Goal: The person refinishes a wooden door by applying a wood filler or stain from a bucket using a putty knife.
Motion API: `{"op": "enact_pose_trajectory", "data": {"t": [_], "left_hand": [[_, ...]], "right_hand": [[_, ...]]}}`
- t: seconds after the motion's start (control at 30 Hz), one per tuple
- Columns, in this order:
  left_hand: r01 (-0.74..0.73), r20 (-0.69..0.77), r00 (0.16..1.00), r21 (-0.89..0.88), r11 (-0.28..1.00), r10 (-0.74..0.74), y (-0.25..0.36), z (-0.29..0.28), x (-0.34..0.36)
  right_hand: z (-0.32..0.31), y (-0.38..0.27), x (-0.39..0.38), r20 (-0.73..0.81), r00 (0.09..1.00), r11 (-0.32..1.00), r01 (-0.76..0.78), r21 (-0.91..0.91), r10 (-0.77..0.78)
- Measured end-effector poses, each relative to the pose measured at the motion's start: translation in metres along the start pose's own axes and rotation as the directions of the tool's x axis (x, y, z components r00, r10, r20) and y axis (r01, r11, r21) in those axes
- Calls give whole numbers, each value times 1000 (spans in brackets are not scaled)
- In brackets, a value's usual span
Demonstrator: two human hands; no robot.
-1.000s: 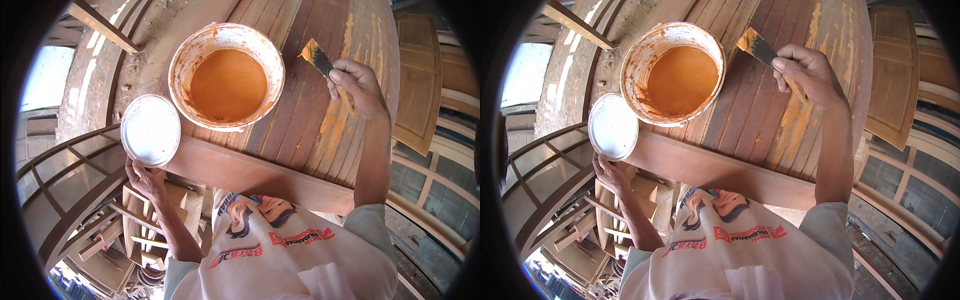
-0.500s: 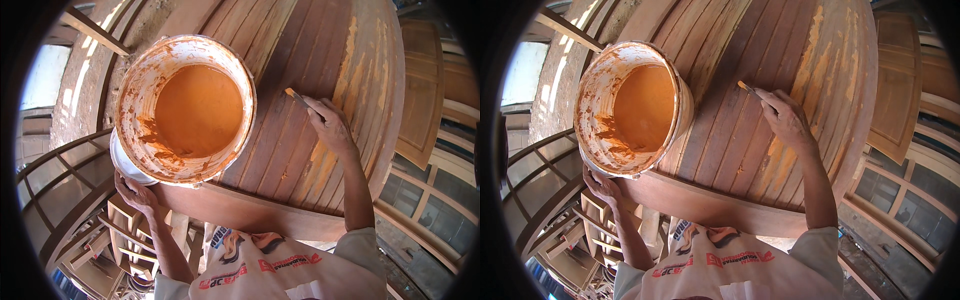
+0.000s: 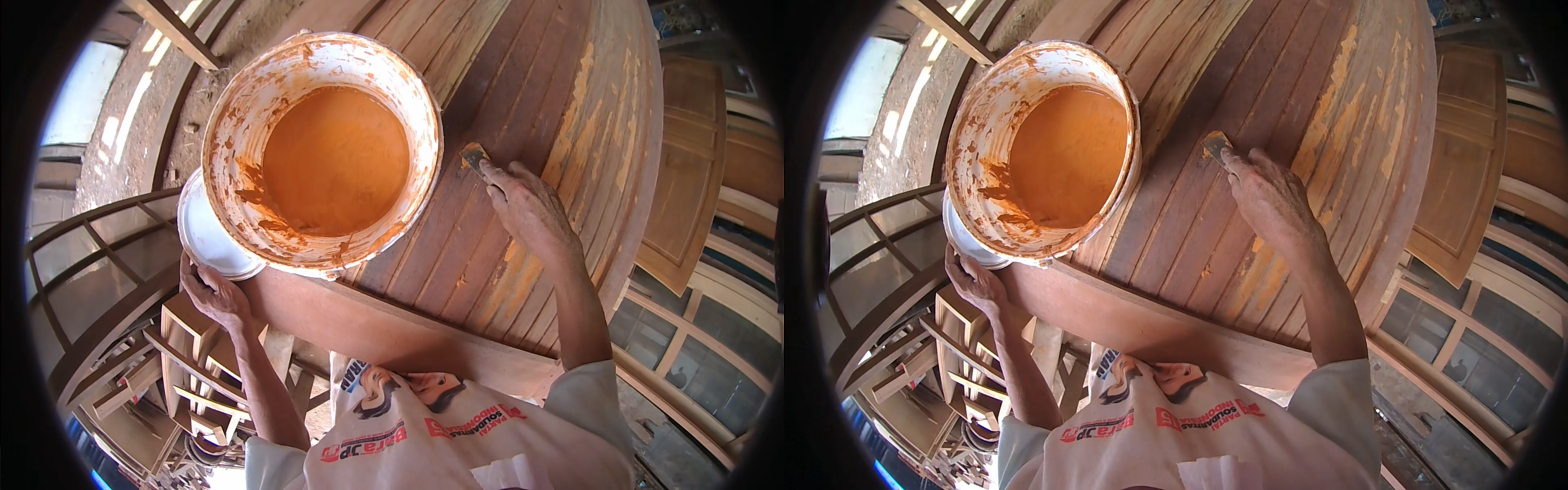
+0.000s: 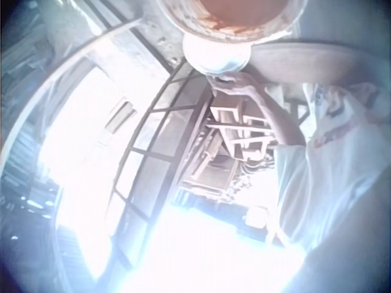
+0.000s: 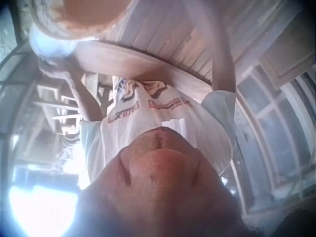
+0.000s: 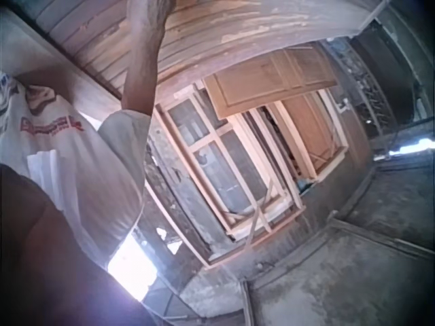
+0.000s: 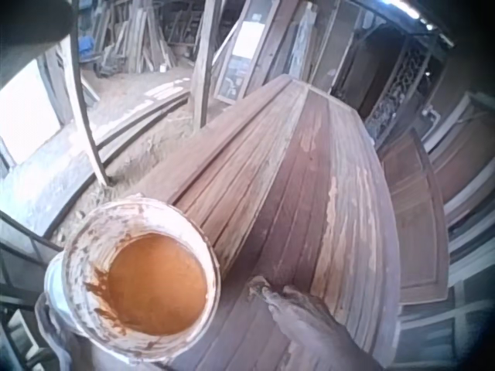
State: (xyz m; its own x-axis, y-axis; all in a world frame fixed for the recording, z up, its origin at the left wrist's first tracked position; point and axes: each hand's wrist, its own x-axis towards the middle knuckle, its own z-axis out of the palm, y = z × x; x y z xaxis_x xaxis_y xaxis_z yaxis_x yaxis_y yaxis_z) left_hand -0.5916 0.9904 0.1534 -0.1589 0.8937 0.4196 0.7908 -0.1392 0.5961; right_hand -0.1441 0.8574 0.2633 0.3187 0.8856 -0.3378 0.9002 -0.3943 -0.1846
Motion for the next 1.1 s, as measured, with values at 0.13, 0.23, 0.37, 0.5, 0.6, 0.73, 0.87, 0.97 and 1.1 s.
{"op": "enact_pose_trajectory", "data": {"t": [0.13, 0.23, 0.37, 0.5, 0.6, 0.73, 0.87, 0.97, 1.1], "left_hand": [[30, -7, 1000, 19, 999, -29, 3, 1, 1], [47, -1, 999, -35, 998, -47, 8, -1, 2], [6, -7, 1000, -8, 1000, -6, 3, -1, 1], [5, -12, 1000, -54, 999, -5, -1, 2, 1], [-12, -11, 1000, -33, 999, 12, -1, 0, 1], [7, -23, 1000, -65, 998, -8, 3, 0, 1], [25, -27, 999, -58, 998, -26, 4, -1, 0], [67, -10, 998, -83, 994, -69, 2, -2, -2], [72, -6, 997, -118, 990, -73, 5, 0, 0]], "right_hand": [[-7, -7, -6, 19, 1000, 1000, -22, 5, 22], [0, -14, -5, 81, 995, 995, -59, 79, 52], [7, -15, -19, 14, 1000, 995, 19, 99, -20], [-16, -2, 9, -49, 997, 991, 57, 123, -52], [-44, -21, 13, 300, 952, 995, -84, 49, 66], [3, -14, -11, -70, 993, 968, 111, 226, -98], [52, -19, -44, -40, 999, 997, 36, 71, -33], [34, -32, -43, -22, 999, 986, 47, 157, -44], [35, -33, -37, -33, 998, 976, 59, 209, -53]]}}
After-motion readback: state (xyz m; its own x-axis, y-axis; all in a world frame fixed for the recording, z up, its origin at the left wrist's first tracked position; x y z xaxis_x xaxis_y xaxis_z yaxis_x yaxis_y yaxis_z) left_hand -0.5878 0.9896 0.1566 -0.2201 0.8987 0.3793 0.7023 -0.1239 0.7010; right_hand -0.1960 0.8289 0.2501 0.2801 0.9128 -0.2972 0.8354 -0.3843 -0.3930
